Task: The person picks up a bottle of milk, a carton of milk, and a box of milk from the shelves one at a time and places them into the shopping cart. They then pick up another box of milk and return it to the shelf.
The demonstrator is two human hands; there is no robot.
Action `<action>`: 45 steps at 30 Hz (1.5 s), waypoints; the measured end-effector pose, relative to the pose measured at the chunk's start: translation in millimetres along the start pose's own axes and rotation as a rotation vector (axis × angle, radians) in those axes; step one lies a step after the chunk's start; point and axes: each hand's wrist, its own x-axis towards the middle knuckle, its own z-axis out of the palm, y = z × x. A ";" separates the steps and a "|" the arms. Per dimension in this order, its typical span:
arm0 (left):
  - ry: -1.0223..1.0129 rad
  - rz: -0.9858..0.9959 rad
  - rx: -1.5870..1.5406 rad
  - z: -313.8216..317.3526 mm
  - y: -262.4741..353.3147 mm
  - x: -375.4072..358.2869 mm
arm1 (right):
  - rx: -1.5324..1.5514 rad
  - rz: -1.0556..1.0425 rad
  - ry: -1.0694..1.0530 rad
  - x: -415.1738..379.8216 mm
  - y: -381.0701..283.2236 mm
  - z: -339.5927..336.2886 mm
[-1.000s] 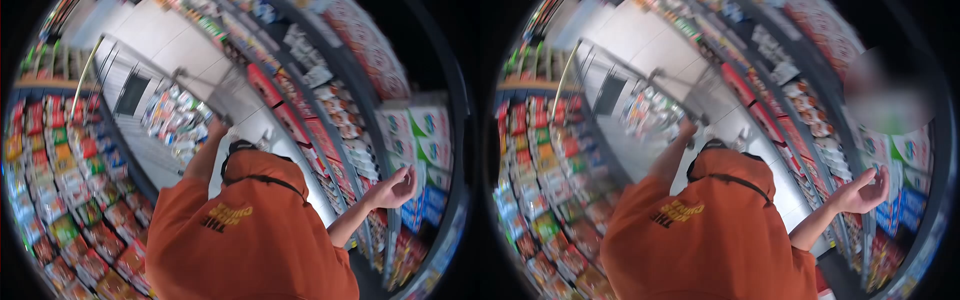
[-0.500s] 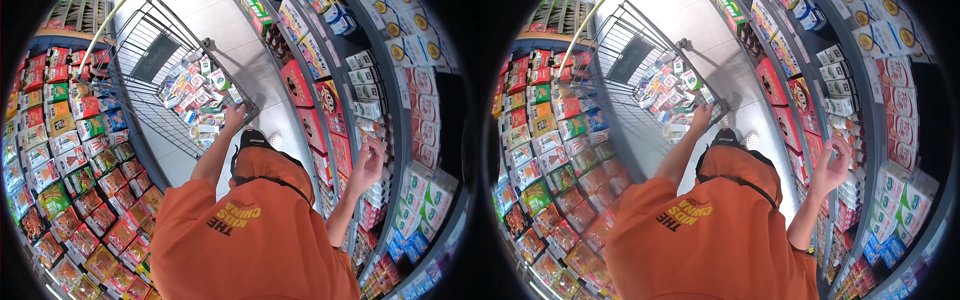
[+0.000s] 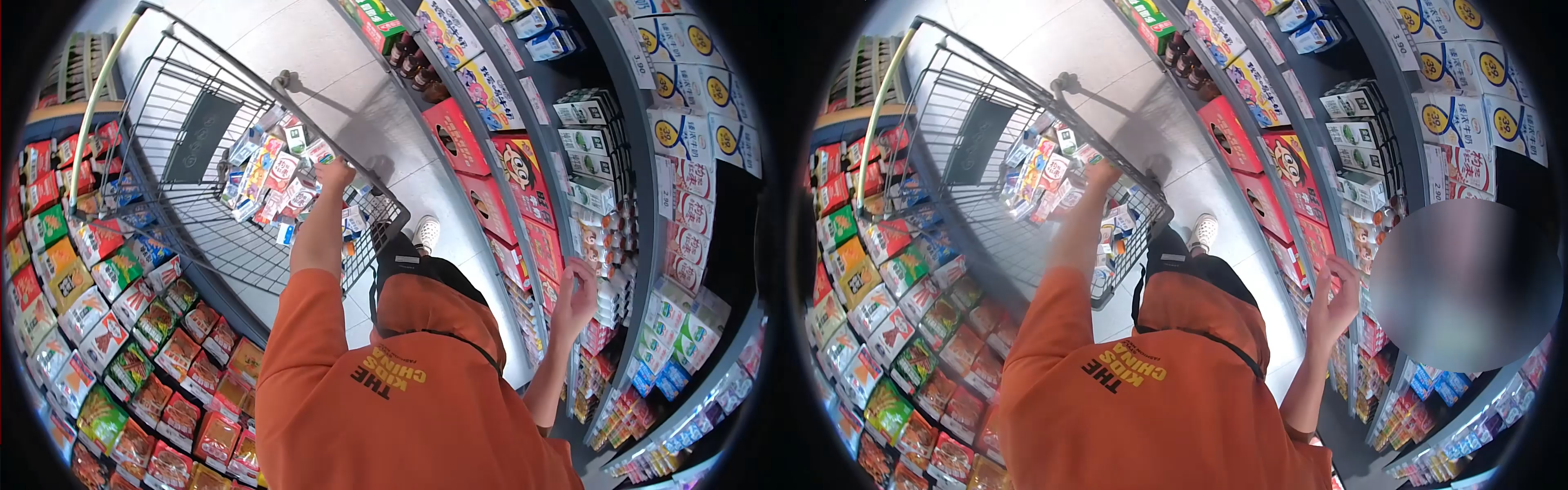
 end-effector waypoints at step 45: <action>0.300 1.710 -0.285 52.3 245.4 -559.4 | 1.462 0.312 -0.352 -65.3 130.5 -163.2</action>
